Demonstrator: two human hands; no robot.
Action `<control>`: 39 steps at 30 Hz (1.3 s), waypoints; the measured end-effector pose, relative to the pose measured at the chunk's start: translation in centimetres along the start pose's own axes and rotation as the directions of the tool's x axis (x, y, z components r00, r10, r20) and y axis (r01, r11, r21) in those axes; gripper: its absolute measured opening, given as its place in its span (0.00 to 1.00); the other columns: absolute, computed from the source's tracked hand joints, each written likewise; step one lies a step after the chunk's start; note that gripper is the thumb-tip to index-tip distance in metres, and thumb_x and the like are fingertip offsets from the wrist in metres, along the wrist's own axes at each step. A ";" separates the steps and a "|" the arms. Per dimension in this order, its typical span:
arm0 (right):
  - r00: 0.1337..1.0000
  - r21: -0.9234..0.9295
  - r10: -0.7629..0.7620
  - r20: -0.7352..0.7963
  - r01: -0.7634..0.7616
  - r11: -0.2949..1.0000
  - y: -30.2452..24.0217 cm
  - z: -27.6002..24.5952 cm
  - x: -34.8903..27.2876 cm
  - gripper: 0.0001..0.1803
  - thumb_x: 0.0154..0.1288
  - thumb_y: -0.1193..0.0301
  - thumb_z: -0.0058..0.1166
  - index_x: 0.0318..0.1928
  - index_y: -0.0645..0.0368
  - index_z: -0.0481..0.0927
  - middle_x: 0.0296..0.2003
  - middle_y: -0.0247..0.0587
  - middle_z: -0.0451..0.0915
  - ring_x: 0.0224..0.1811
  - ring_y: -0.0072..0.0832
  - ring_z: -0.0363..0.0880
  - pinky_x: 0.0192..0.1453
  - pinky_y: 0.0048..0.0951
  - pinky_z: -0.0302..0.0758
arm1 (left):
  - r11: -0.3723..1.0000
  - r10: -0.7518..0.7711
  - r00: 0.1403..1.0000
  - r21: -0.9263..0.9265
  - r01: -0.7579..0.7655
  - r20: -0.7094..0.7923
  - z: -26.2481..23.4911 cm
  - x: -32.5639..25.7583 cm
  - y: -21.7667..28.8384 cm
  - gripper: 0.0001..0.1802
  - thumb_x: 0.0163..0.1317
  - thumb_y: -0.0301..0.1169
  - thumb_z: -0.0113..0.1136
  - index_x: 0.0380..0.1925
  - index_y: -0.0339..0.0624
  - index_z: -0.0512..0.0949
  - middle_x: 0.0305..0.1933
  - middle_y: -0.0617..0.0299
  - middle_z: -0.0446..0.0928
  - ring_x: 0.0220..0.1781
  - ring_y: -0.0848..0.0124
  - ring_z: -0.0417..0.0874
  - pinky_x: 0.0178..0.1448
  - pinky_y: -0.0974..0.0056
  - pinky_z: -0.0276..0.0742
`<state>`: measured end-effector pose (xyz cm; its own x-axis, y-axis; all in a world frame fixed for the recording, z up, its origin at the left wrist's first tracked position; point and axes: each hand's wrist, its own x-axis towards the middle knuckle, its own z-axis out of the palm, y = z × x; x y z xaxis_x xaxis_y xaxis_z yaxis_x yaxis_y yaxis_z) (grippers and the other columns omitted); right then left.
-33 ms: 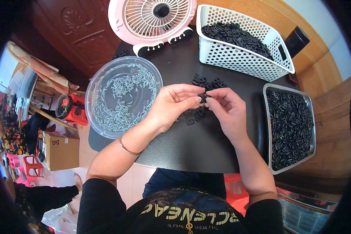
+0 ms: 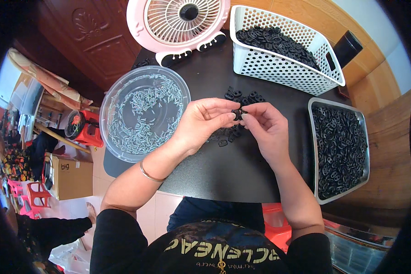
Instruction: The person repeatedly picks small black plastic components from a table and a white basket, then inserts small silver screws from a clear bowl into the components by hand. Assembled units are placed back onto the table or into the basket. The process continues throughout the clip with no visible final destination for the assembled parts.
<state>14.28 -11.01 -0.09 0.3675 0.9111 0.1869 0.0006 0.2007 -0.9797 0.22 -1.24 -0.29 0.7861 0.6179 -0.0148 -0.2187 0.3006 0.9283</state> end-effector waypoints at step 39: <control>0.998 0.074 0.057 -0.017 -0.056 0.996 0.1 0.1 -0.2 0.07 0.55 0.79 0.56 0.35 0.64 0.74 0.29 0.38 0.78 0.32 0.18 0.77 0.39 0.18 0.73 | 0.996 0.066 0.998 0.065 -0.067 0.014 0.3 -0.3 0.1 0.13 0.55 0.19 0.56 0.42 0.33 0.75 0.34 0.61 0.79 0.36 0.78 0.78 0.43 0.75 0.75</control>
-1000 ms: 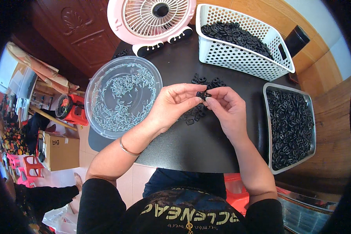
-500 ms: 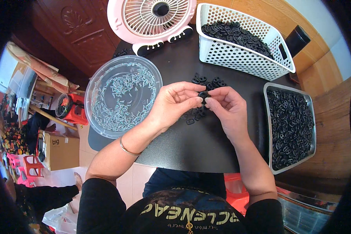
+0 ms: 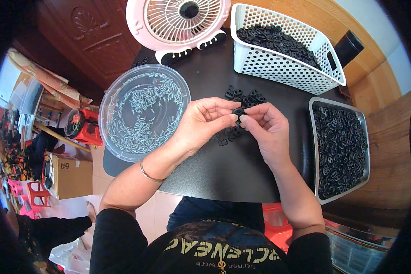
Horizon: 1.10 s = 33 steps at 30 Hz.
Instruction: The person repeatedly picks small black plastic components from a table and a white basket, then inserts small silver screws from a clear bowl into the components by hand. Assembled units are placed back onto the table or into the basket. The process continues throughout the clip with no visible final destination for the assembled parts.
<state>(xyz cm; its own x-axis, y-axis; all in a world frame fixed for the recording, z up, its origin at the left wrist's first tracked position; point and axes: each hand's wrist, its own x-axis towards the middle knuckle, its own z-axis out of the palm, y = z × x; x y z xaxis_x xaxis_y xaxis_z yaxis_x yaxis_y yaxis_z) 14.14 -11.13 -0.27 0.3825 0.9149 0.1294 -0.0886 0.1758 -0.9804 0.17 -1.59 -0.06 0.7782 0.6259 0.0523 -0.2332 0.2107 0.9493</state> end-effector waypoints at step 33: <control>0.938 -0.499 -0.315 0.142 0.343 0.796 -0.1 -0.1 0.1 0.19 0.41 0.76 0.66 0.39 0.57 0.79 0.25 0.34 0.75 0.23 0.18 0.74 0.28 0.19 0.72 | 0.951 -0.143 0.987 -0.267 0.159 0.078 -0.3 -0.1 0.0 0.23 0.56 0.22 0.57 0.51 0.36 0.63 0.28 0.65 0.75 0.32 0.80 0.75 0.37 0.76 0.71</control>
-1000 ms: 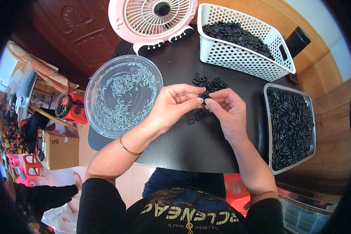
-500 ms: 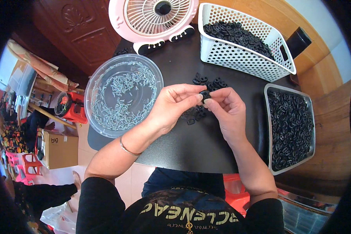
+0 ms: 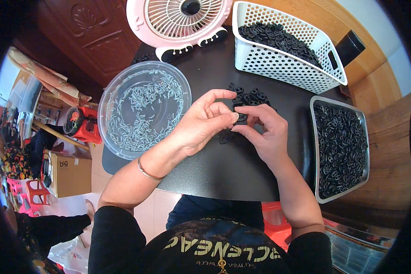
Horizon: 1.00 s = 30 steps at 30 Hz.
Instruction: The person repeatedly picks small black plastic components from a table and a white basket, then inserts small silver screws from a clear bowl into the components by hand. Assembled units are placed back onto the table or into the basket. The process continues throughout the clip with no visible final destination for the assembled parts.
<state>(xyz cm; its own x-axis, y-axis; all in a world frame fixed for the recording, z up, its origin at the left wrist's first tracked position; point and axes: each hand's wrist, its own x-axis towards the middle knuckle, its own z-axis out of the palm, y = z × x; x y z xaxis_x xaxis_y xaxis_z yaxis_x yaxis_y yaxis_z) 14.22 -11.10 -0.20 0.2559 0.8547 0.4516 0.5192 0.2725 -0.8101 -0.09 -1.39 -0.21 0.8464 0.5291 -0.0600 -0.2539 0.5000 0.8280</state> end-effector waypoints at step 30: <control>0.997 0.120 0.074 -0.026 -0.071 0.990 0.3 0.5 -0.1 0.16 0.43 0.77 0.65 0.37 0.58 0.80 0.24 0.29 0.73 0.22 0.14 0.69 0.26 0.16 0.68 | 1.000 -0.022 0.999 0.008 0.022 0.032 -0.5 0.1 -0.3 0.21 0.57 0.22 0.55 0.51 0.35 0.64 0.30 0.64 0.75 0.34 0.79 0.76 0.42 0.74 0.73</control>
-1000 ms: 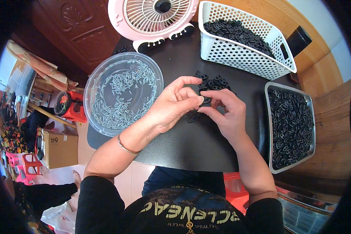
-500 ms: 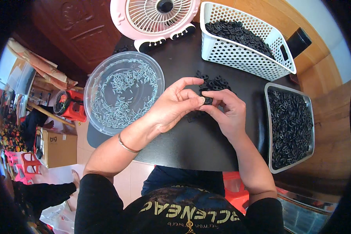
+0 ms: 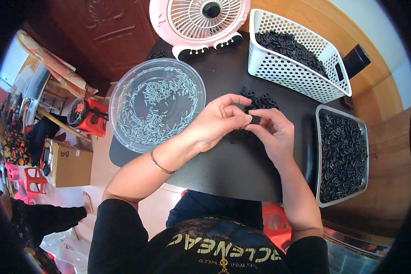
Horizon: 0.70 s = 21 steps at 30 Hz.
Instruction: The person repeatedly picks small black plastic components from a table and a white basket, then inserts small silver screws from a clear bowl into the components by hand. Assembled units are placed back onto the table or into the basket. The process continues throughout the clip with no visible final destination for the assembled parts.
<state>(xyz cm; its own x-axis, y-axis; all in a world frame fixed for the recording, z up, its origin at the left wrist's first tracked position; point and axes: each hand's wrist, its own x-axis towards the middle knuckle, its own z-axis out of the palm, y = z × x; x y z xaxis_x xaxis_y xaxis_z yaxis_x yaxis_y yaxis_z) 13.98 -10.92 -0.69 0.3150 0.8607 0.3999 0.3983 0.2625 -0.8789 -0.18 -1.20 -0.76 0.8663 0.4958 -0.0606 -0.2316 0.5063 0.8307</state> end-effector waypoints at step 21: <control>0.994 0.182 0.094 0.055 -0.103 0.978 0.7 0.2 -0.1 0.18 0.47 0.78 0.63 0.42 0.59 0.78 0.28 0.28 0.71 0.25 0.13 0.68 0.29 0.14 0.68 | 0.999 -0.003 0.997 -0.032 0.000 -0.074 0.2 0.0 0.1 0.15 0.57 0.21 0.55 0.45 0.37 0.69 0.34 0.63 0.76 0.35 0.79 0.76 0.42 0.76 0.74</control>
<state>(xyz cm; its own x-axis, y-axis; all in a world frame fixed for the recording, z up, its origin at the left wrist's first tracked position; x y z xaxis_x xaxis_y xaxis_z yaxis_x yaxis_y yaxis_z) 14.02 -10.70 -1.36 0.3031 0.9045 0.3001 0.1998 0.2476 -0.9480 -0.12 -1.24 -0.57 0.8319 0.5452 -0.1033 -0.2454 0.5285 0.8127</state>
